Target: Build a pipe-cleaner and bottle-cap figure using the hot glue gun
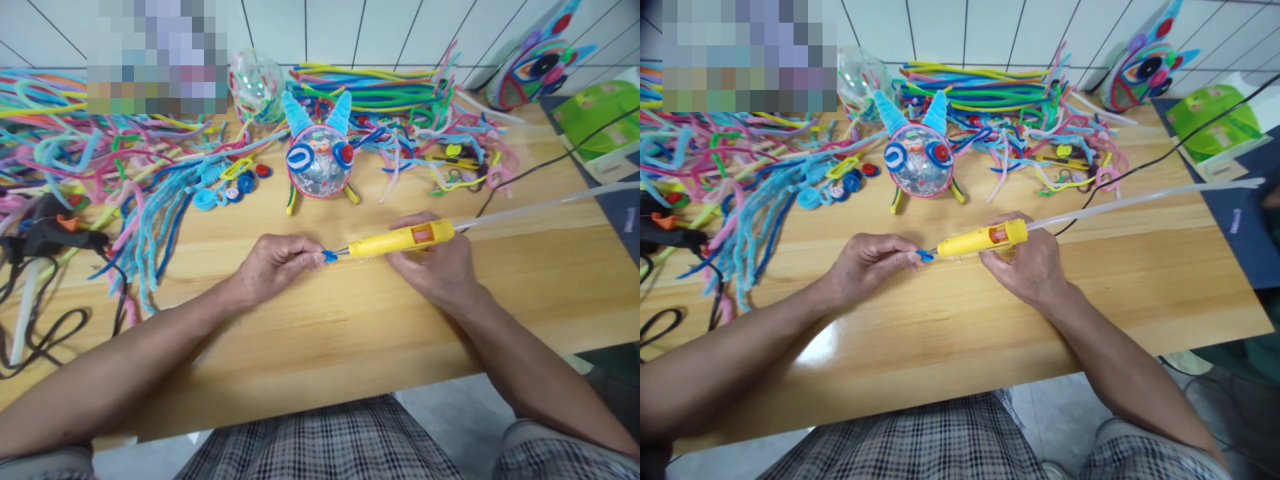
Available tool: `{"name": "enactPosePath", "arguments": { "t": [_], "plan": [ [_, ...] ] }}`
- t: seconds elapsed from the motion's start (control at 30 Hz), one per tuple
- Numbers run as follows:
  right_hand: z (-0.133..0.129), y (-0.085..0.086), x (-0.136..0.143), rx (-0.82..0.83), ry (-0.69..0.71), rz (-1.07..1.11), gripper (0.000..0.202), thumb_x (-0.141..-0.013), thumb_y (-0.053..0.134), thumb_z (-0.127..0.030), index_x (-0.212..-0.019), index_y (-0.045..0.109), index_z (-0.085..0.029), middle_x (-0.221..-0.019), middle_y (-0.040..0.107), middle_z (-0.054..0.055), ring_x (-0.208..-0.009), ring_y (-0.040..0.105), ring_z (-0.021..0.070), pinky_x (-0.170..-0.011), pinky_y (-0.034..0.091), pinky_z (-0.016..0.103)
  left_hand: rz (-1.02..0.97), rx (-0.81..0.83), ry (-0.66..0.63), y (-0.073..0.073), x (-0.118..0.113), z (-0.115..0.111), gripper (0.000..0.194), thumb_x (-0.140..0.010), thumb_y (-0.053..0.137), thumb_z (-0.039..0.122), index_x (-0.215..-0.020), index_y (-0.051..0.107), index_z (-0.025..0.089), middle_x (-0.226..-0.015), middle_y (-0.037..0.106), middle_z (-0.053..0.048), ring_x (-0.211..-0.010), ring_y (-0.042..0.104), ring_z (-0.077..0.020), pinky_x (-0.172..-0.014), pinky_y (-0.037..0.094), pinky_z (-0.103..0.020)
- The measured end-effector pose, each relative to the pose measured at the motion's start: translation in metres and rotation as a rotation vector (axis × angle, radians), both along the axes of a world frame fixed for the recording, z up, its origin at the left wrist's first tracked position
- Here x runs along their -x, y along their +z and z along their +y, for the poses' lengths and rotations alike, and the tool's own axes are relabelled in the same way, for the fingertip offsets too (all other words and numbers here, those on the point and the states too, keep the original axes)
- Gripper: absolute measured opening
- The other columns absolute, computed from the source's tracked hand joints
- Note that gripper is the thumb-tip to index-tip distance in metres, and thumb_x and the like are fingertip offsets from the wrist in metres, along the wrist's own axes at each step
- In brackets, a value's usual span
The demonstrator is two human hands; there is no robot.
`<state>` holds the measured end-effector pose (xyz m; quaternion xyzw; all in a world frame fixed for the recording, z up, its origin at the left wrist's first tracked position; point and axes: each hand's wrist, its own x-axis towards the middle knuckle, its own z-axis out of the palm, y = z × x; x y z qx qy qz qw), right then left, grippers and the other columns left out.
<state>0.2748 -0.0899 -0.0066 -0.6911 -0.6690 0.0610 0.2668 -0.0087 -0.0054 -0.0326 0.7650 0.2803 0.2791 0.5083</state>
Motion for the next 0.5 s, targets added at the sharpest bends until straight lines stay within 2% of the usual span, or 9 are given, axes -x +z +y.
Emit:
{"name": "enactPosePath", "arguments": {
  "t": [0.23, 0.5],
  "plan": [
    [0.0017, -0.0001, -0.0002, 0.020, 0.022, -0.018, 0.019, -0.085, 0.072, -0.036, -0.103, 0.068, -0.031, -0.102, 0.082, 0.009, -0.097, 0.079, 0.0343, -0.086, 0.066, 0.049, 0.000, 0.003, -0.001, 0.0028, -0.0007, -0.0005, 0.031, -0.104, 0.071, 0.046, -0.098, 0.082, 0.017, -0.081, 0.082, -0.005, -0.070, 0.074, -0.0141, -0.067, 0.059, -0.023],
    [0.0006, 0.0010, -0.0007, -0.026, 0.018, 0.005, 0.017, -0.084, 0.069, -0.035, -0.100, 0.068, -0.030, -0.101, 0.082, 0.008, -0.095, 0.079, 0.0331, -0.086, 0.066, 0.049, 0.008, 0.000, -0.005, 0.0035, -0.0003, -0.0006, 0.028, -0.104, 0.071, 0.041, -0.100, 0.083, 0.016, -0.083, 0.082, -0.006, -0.070, 0.074, -0.0140, -0.066, 0.058, -0.023]
  ]
}}
